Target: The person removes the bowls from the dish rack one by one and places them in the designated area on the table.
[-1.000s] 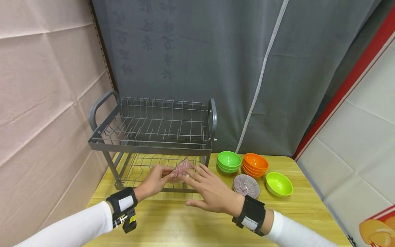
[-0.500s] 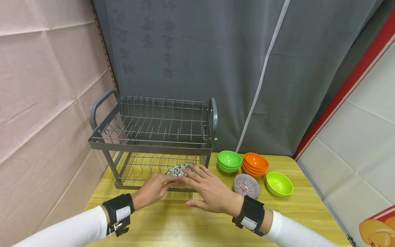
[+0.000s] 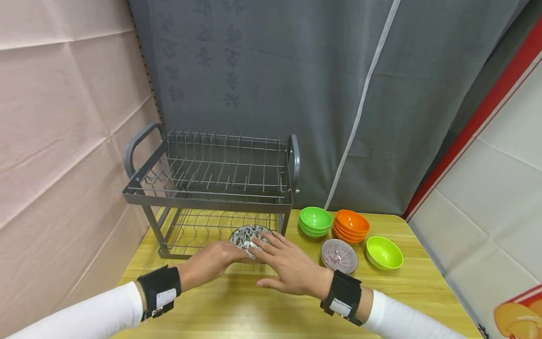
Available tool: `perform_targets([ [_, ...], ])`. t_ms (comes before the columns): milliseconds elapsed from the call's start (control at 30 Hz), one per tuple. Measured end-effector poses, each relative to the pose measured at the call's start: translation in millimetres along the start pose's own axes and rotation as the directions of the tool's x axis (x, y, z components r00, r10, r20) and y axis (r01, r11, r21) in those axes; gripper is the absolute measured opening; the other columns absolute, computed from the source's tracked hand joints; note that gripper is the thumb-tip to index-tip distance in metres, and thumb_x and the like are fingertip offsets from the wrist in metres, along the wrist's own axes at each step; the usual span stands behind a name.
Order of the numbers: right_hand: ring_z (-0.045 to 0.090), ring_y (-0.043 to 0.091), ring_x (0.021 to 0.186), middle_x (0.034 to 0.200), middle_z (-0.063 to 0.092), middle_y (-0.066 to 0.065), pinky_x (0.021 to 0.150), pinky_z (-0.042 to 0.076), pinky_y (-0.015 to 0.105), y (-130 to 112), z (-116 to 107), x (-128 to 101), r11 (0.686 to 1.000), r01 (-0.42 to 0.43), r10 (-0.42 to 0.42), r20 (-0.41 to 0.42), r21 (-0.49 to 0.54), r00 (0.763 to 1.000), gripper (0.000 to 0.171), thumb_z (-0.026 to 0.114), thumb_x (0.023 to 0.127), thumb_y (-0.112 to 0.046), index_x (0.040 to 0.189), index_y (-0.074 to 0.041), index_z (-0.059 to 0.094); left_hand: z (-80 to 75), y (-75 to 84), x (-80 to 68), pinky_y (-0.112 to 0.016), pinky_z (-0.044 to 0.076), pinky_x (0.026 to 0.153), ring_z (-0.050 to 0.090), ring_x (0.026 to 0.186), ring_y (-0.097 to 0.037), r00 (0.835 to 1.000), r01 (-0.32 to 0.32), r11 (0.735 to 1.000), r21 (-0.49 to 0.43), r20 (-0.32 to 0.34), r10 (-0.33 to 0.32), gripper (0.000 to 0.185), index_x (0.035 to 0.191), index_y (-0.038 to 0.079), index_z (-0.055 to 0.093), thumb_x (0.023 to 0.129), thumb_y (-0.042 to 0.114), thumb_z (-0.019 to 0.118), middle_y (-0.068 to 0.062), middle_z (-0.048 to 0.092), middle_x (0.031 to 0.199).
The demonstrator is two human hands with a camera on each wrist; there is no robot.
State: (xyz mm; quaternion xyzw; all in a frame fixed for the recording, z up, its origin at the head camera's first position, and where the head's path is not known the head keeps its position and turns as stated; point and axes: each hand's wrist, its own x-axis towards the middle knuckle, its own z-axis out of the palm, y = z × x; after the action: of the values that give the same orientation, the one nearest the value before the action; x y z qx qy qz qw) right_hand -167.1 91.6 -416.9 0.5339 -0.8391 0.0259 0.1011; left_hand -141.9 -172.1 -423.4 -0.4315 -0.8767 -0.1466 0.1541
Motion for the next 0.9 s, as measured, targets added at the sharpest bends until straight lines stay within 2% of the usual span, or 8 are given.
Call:
perform_targets([
  [133, 0.037, 0.033, 0.151, 0.160, 0.044, 0.008, 0.125, 0.031, 0.051, 2.3, 3.9, -1.2, 1.000, 0.005, -0.005, 0.024, -0.015, 1.000, 0.074, 0.049, 0.098, -0.064, 0.153, -0.016, 0.045, -0.3, 0.3, 0.2, -0.019, 0.058, 0.087, 0.072, 0.093, -0.005, 0.994, -0.105, 0.994, 0.038, -0.015, 0.105, 0.042, 0.108, 0.020, 0.076, 0.077, -0.009, 0.077, 0.009, 0.078, 0.102],
  [200, 0.043, 0.031, 0.148, 0.155, 0.051, 0.006, 0.124, 0.033, 0.049, 3.0, 5.9, -2.0, 0.999, 0.015, -0.014, 0.031, -0.037, 0.999, 0.070, 0.056, 0.096, -0.060, 0.151, -0.016, 0.049, 0.7, 0.1, -0.1, -0.018, 0.058, 0.086, 0.071, 0.092, -0.004, 0.989, -0.141, 0.988, 0.066, -0.026, 0.143, 0.041, 0.105, 0.020, 0.076, 0.076, -0.009, 0.077, 0.010, 0.077, 0.100],
  [300, 0.055, 0.025, 0.137, 0.142, 0.063, 0.001, 0.121, 0.039, 0.046, 3.1, 10.0, -1.8, 0.997, 0.039, -0.038, 0.015, -0.066, 0.999, 0.060, 0.071, 0.091, -0.044, 0.142, -0.016, 0.058, 2.6, -0.1, -1.2, -0.015, 0.057, 0.082, 0.070, 0.088, -0.003, 0.981, -0.185, 0.977, 0.108, -0.041, 0.190, 0.036, 0.102, 0.020, 0.075, 0.076, -0.006, 0.077, 0.012, 0.076, 0.096],
  [400, 0.066, 0.015, 0.121, 0.125, 0.073, -0.006, 0.116, 0.046, 0.042, 2.6, 14.1, -0.5, 0.994, 0.061, -0.063, -0.019, -0.095, 0.998, 0.043, 0.077, 0.088, -0.026, 0.129, -0.021, 0.067, 3.3, -0.5, -1.7, -0.014, 0.056, 0.082, 0.069, 0.086, -0.002, 0.973, -0.218, 0.966, 0.142, -0.043, 0.226, 0.035, 0.101, 0.020, 0.074, 0.077, -0.005, 0.076, 0.012, 0.076, 0.094],
  [533, 0.070, 0.007, 0.103, 0.105, 0.077, -0.012, 0.111, 0.051, 0.039, 1.9, 17.1, -0.1, 0.989, 0.093, -0.099, -0.045, -0.115, 0.994, 0.022, 0.073, 0.089, -0.013, 0.109, -0.024, 0.073, 0.8, 1.2, -1.8, -0.017, 0.057, 0.086, 0.070, 0.090, -0.001, 0.972, -0.231, 0.956, 0.181, 0.011, 0.233, 0.036, 0.104, 0.020, 0.074, 0.078, -0.005, 0.075, 0.013, 0.077, 0.096],
  [667, 0.070, 0.005, 0.095, 0.097, 0.078, -0.013, 0.107, 0.053, 0.036, 1.1, 18.6, -2.0, 0.982, 0.113, -0.122, -0.053, -0.148, 0.991, 0.013, 0.073, 0.089, -0.014, 0.098, -0.024, 0.073, -0.9, 5.3, 0.1, -0.016, 0.057, 0.084, 0.069, 0.087, -0.001, 0.976, -0.213, 0.958, 0.193, 0.098, 0.197, 0.036, 0.103, 0.021, 0.075, 0.077, -0.004, 0.075, 0.013, 0.077, 0.095],
  [833, 0.070, 0.004, 0.092, 0.093, 0.077, -0.014, 0.106, 0.054, 0.034, -0.5, 20.9, -4.8, 0.974, 0.123, -0.137, -0.065, -0.190, 0.988, 0.013, 0.075, 0.087, -0.015, 0.095, -0.025, 0.073, 0.9, 12.2, 2.6, -0.012, 0.053, 0.072, 0.062, 0.074, 0.000, 0.977, -0.202, 0.968, 0.152, 0.104, 0.188, 0.015, 0.087, 0.022, 0.069, 0.084, 0.010, 0.078, 0.015, 0.070, 0.079],
  [900, 0.070, 0.005, 0.093, 0.093, 0.077, -0.015, 0.106, 0.054, 0.034, -1.4, 21.2, -6.2, 0.972, 0.124, -0.139, -0.062, -0.201, 0.988, 0.013, 0.075, 0.086, -0.015, 0.095, -0.025, 0.073, 0.9, 14.9, 2.6, -0.015, 0.054, 0.075, 0.063, 0.077, -0.002, 0.977, -0.198, 0.970, 0.140, 0.108, 0.184, 0.009, 0.089, 0.022, 0.067, 0.089, 0.020, 0.076, 0.014, 0.071, 0.082],
])
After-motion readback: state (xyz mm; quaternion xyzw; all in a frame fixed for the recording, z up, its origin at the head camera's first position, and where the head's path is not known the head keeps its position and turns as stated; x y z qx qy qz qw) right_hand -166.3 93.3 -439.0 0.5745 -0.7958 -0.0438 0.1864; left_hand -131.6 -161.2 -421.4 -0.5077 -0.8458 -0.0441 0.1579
